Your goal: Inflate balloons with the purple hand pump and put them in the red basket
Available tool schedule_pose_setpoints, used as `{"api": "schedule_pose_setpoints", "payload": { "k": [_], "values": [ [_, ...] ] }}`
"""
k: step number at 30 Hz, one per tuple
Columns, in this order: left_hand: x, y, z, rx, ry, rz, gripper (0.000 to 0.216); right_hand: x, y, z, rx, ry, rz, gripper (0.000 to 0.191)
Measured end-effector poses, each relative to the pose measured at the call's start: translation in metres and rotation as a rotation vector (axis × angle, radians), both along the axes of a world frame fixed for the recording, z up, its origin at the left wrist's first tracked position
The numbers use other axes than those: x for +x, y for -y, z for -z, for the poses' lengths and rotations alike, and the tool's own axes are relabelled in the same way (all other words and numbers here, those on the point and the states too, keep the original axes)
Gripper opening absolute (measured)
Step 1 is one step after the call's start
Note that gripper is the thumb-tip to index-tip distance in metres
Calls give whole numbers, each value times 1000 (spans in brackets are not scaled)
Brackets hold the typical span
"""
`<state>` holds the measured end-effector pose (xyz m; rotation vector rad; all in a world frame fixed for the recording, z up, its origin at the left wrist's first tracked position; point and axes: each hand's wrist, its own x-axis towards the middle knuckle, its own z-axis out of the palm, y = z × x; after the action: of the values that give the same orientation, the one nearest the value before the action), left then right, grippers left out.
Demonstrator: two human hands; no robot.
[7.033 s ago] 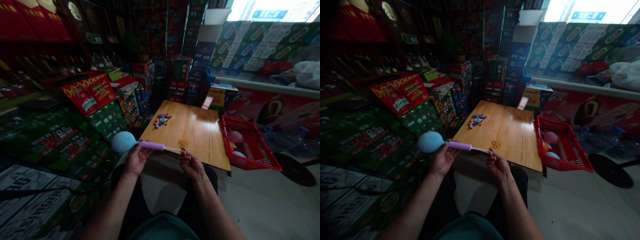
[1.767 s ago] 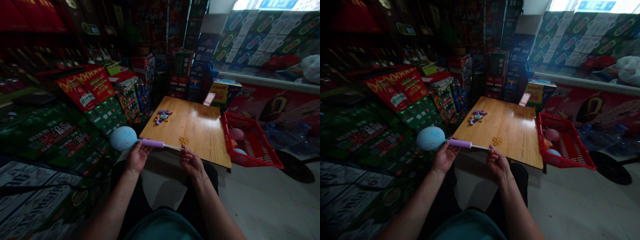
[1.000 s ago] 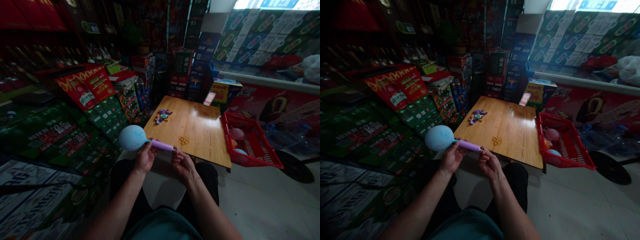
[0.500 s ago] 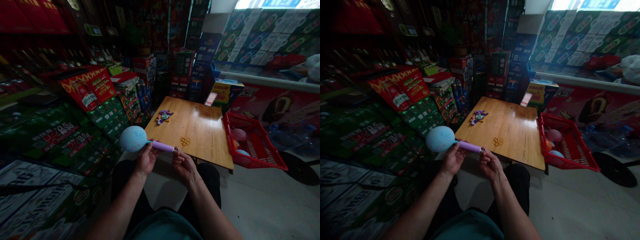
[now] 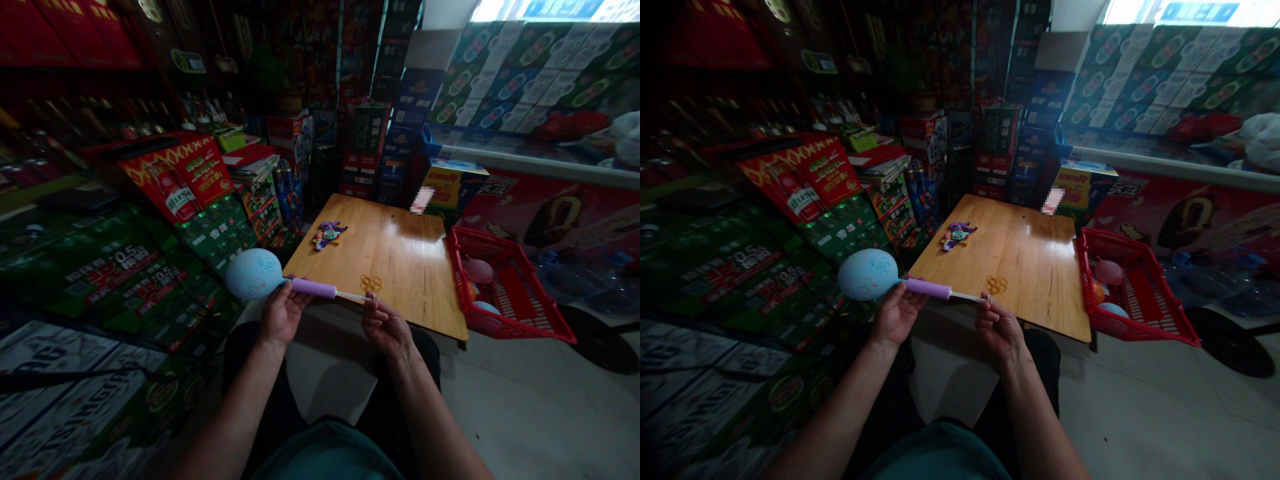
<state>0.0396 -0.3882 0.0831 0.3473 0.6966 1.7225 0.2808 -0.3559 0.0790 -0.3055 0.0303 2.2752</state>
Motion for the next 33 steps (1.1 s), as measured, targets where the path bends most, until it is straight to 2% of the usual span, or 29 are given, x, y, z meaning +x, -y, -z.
{"api": "schedule_pose_setpoints", "payload": {
  "k": [2, 6, 9, 13, 17, 25, 29, 33],
  "values": [
    [1, -1, 4, -7, 1, -12, 32, 1, 1, 5, -8, -13, 20, 15],
    [20, 1, 13, -8, 22, 67, 30, -20, 7, 14, -15, -5, -27, 14],
    [27, 2, 17, -19, 23, 95, 27, -29, 8, 15, -4, 27, -58, 15],
    [11, 1, 14, -25, 21, 91, 28, -12, 2, 9, -3, 64, -54, 16],
    [3, 0, 9, -21, 10, 0, 29, 1, -2, 8, -2, 54, 14, 18],
    [32, -5, 9, 2, -4, 74, 30, -32, 4, 7, 1, 52, -30, 17],
    [18, -14, 8, -24, 15, 71, 31, -16, -12, 2, 3, 77, -30, 15],
    [3, -33, 8, -11, -4, 14, 29, -2, -35, 8, 48, 75, 35, 16]
  ]
}}
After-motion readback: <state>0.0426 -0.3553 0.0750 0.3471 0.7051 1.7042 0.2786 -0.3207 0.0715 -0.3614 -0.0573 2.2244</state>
